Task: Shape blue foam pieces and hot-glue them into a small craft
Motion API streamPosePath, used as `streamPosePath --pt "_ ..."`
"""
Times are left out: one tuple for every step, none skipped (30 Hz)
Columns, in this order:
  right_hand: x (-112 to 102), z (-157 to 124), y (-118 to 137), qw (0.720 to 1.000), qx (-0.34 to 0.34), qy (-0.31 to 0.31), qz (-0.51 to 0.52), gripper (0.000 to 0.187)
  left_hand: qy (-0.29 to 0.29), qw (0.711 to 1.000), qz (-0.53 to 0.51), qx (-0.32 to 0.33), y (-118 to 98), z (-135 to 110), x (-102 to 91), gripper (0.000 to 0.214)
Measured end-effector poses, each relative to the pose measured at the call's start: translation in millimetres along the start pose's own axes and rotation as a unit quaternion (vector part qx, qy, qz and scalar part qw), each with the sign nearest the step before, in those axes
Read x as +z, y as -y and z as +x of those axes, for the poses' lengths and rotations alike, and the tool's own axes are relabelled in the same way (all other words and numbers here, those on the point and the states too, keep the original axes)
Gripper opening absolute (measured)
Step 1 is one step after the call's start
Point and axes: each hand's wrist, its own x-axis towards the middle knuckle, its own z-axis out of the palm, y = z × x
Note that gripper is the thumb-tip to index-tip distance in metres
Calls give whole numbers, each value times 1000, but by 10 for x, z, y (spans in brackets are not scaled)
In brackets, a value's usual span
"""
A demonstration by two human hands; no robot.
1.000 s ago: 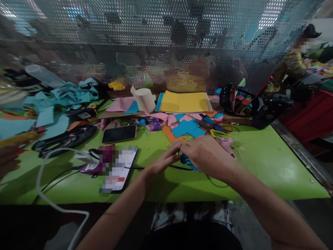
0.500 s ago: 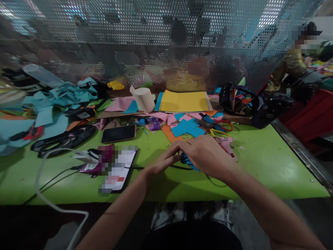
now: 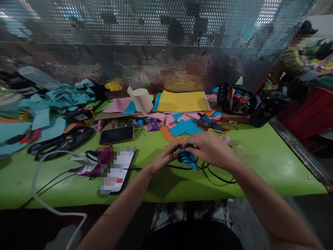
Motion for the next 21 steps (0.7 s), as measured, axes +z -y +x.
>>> streamPosePath --pt "3 -2 1 1000 -1 2 -1 17 -1 1000 0 0 -1 1 1 28" --pt "10 -2 3 1000 -2 3 -2 17 -1 1000 1 0 1 1 2 27" --pt "18 0 5 1000 -3 5 -5 16 -1 1000 2 0 5 1 3 27" --pt "28 2 6 1000 -3 8 -9 16 0 1000 3 -1 11 1 4 27" --pt "36 5 9 1000 -3 9 -14 16 0 1000 3 0 17 0 5 27" --pt "43 7 11 1000 -3 10 -19 16 0 1000 3 0 23 -1 6 27" --pt "48 9 14 1000 -3 9 -22 16 0 1000 3 0 28 -2 6 27" --pt "50 11 18 1000 -5 8 -24 16 0 1000 2 0 31 -2 6 27" --pt "50 12 21 1000 -5 7 -25 16 0 1000 2 0 32 -3 4 28" --pt "49 12 25 1000 -4 6 -25 16 1 1000 3 -2 30 -4 3 28" --pt "47 13 28 1000 -3 6 -26 16 3 1000 5 -5 26 -4 1 28" --pt "44 13 31 1000 -4 6 -27 16 3 1000 7 -7 21 -5 -1 28" --pt "42 14 34 1000 -5 7 -29 16 3 1000 8 -9 15 -6 -2 28" --pt "41 14 36 999 -6 8 -32 16 3 1000 10 -12 10 -7 -2 29" --pt "40 15 38 999 -8 9 -34 16 2 1000 12 -14 7 -8 -2 29" --pt "40 16 40 999 -9 10 -36 16 1 1000 13 -14 5 -10 -1 29" --pt "41 16 42 999 -9 13 -39 16 1 1000 13 -14 6 -12 1 29" --pt "41 17 45 999 -8 15 -43 16 0 1000 12 -13 8 -13 3 29" --pt "42 17 48 999 -6 18 -47 16 0 1000 12 -12 12 -14 5 29" --pt "41 18 51 998 -3 20 -53 15 -1 1000 12 -10 16 -15 7 28" --pt "40 18 55 998 -2 22 -59 15 -1 1000 12 -8 20 -15 9 28"
